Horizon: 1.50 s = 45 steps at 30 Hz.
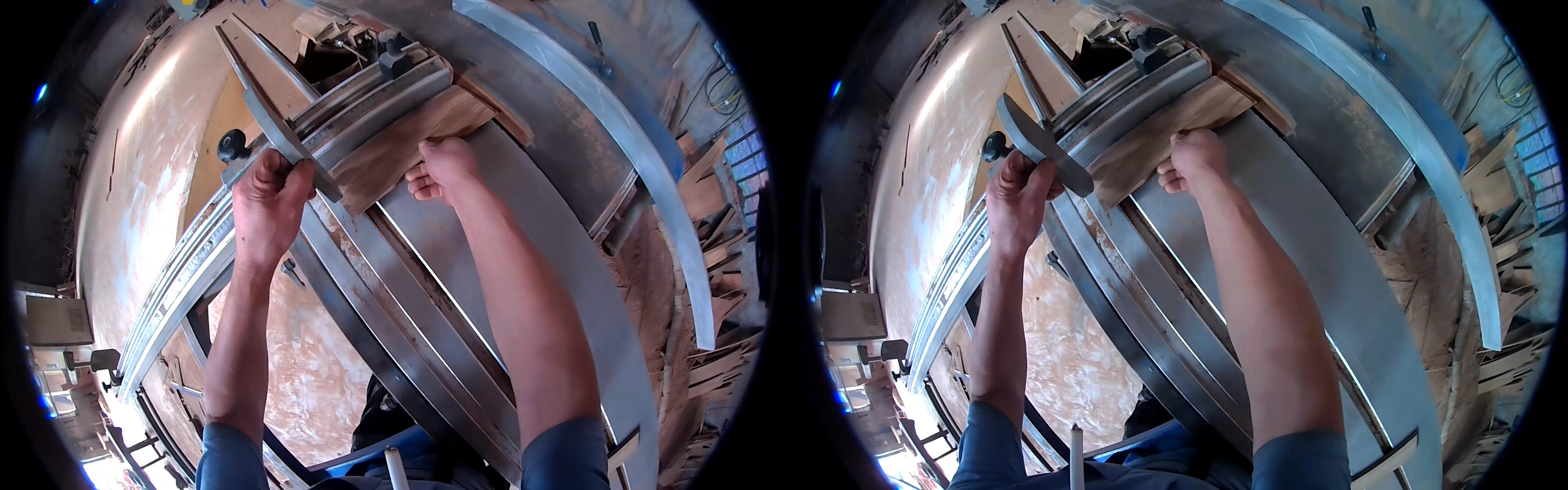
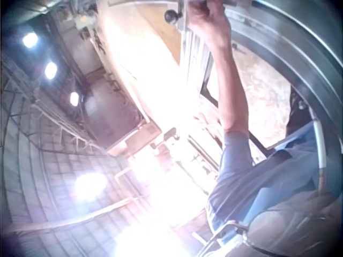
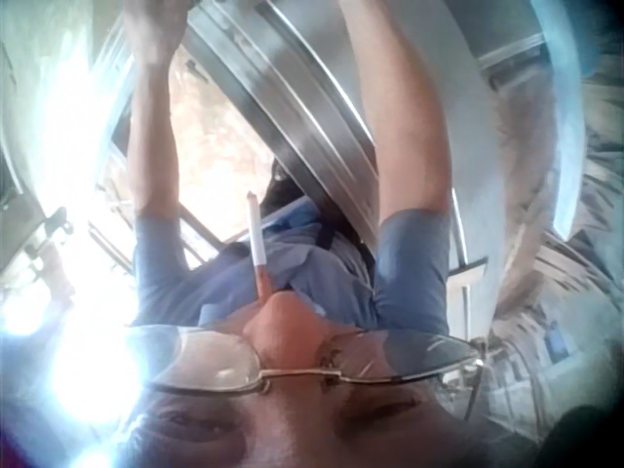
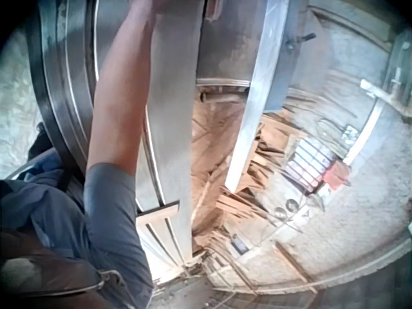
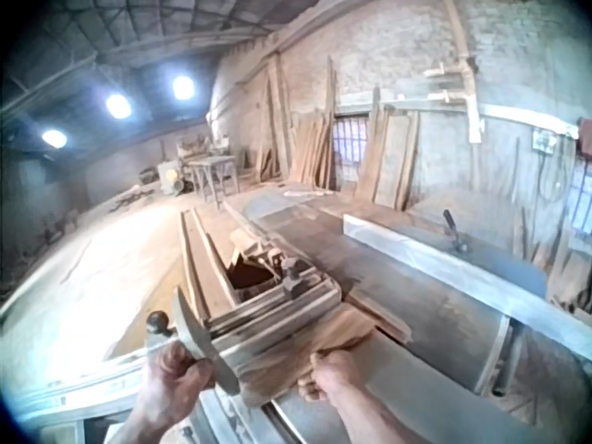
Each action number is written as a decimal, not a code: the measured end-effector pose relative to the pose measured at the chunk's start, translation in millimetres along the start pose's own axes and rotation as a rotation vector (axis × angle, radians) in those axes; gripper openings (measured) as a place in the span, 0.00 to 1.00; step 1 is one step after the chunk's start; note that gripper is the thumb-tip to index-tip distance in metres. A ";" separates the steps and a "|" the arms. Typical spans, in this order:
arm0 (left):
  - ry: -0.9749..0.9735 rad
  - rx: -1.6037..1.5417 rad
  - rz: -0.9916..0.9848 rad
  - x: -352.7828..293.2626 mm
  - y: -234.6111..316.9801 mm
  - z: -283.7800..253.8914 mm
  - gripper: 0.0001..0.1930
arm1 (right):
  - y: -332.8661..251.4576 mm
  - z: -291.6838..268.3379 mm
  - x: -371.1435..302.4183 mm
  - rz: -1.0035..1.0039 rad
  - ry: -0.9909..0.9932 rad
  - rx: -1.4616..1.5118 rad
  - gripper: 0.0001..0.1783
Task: The person walks through a workshop, picks up a piece of wood, and carries it to a table saw. They then use the table saw to cut the wood into smaller pieces, handling the material with both hands to guide it through the blade.
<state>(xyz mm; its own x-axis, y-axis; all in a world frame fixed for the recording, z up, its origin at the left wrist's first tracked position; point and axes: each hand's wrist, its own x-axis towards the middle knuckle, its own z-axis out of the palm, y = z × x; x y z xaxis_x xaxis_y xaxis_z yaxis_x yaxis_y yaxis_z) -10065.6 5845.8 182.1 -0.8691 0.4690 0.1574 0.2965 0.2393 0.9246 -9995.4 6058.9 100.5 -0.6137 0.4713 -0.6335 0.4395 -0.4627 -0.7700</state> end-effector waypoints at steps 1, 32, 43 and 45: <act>-0.002 -0.022 -0.002 -0.9 1.2 0.6 0.08 | -1.0 1.2 1.2 0.020 -0.013 -0.011 0.14; 0.275 1.020 0.171 60.8 -101.2 -142.6 0.11 | -5.6 0.8 -12.1 -0.105 0.073 -0.469 0.22; 0.197 1.130 -0.061 48.1 -130.0 -109.7 0.14 | 9.5 6.8 14.6 -0.208 0.200 -0.671 0.16; 0.233 1.092 -0.017 45.5 -130.3 -104.8 0.14 | 10.7 5.1 17.7 -0.246 0.218 -0.707 0.13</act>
<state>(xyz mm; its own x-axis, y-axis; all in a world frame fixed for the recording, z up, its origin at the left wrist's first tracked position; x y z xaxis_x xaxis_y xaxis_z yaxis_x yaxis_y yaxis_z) -10185.2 5746.9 105.2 -0.8953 0.3152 0.3149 0.3732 0.9166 0.1437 -10004.9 6058.4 81.4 -0.6369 0.6692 -0.3828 0.6663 0.2280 -0.7100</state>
